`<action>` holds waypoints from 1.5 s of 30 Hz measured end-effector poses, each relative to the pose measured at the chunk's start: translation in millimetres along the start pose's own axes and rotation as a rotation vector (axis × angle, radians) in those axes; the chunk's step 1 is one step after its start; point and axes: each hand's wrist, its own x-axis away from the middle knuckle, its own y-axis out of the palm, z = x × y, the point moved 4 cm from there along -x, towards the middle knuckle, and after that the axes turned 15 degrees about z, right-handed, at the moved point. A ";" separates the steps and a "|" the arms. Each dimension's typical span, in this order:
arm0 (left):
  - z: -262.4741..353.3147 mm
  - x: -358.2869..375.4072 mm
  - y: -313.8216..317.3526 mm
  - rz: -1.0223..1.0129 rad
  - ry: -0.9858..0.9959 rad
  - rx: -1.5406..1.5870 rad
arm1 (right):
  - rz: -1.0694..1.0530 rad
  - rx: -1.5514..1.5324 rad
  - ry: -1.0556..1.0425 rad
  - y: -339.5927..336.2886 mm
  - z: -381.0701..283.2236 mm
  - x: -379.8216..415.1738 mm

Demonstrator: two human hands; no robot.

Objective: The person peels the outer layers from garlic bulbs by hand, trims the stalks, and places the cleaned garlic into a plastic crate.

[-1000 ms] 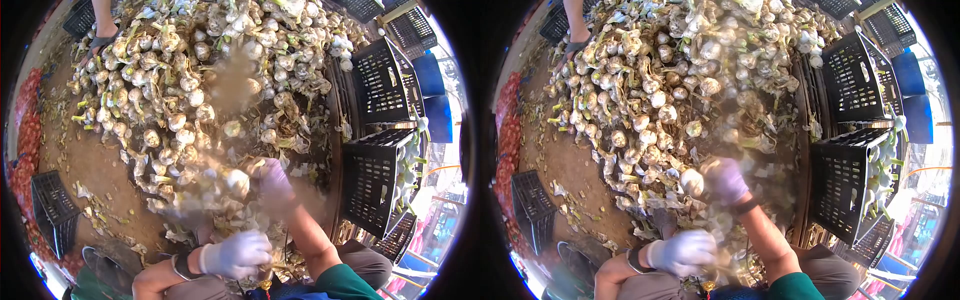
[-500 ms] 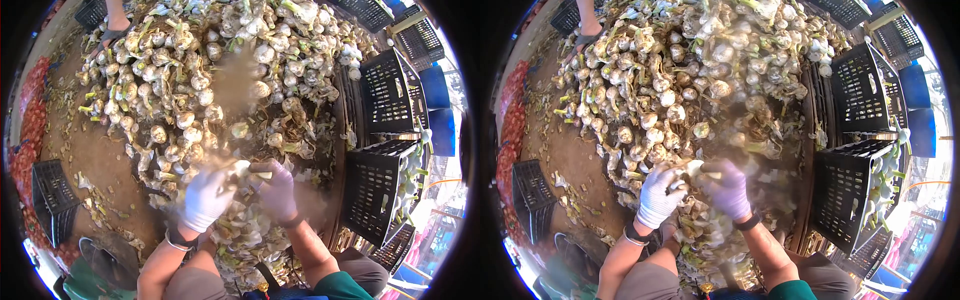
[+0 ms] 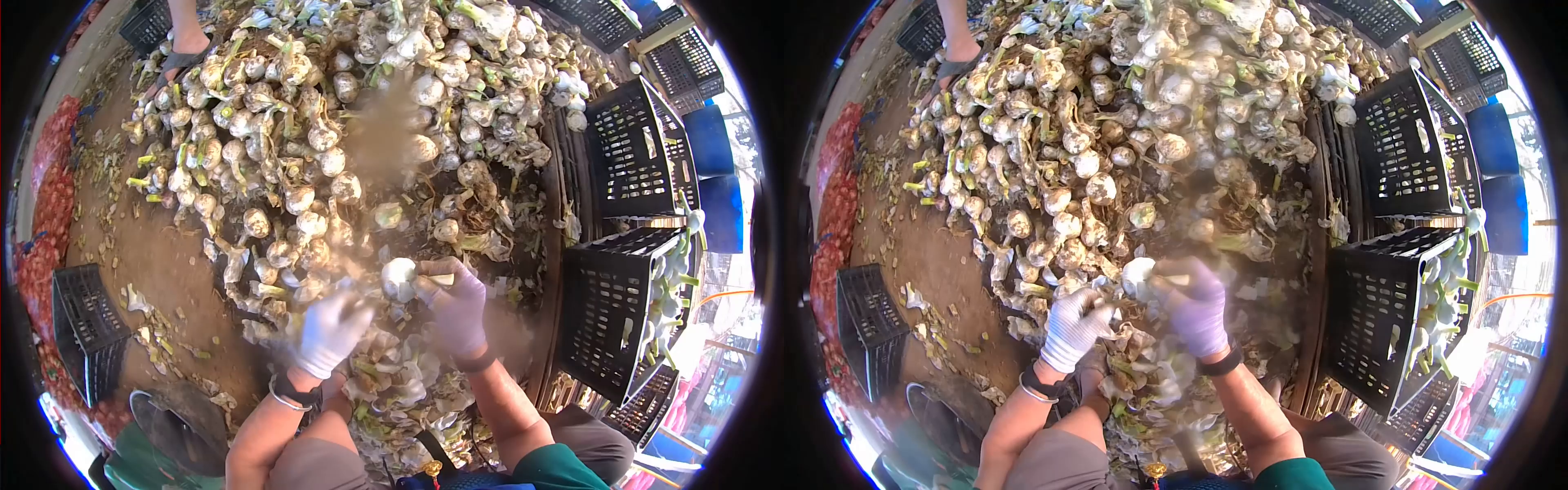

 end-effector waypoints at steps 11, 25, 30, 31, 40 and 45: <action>-20.8 -13.9 16.8 0.049 -0.419 0.327 | -0.081 0.773 -0.927 23.8 -11.1 25.2; -57.6 -7.4 2.6 -0.074 0.039 -0.674 | 0.024 -0.524 0.611 -6.2 12.1 4.4; -18.5 0.9 15.4 0.146 0.211 -0.026 | 0.070 -0.442 0.571 -11.3 9.1 2.6; 2.4 1.4 17.6 0.129 0.261 -0.074 | 0.004 -0.408 0.537 -8.8 8.9 5.3; 43.3 4.0 19.1 -0.328 -0.460 0.789 | 0.036 -0.329 0.626 -0.7 36.2 18.1; 37.9 21.0 25.3 -0.782 -0.024 0.401 | 0.020 0.569 -0.200 -7.2 -33.9 21.1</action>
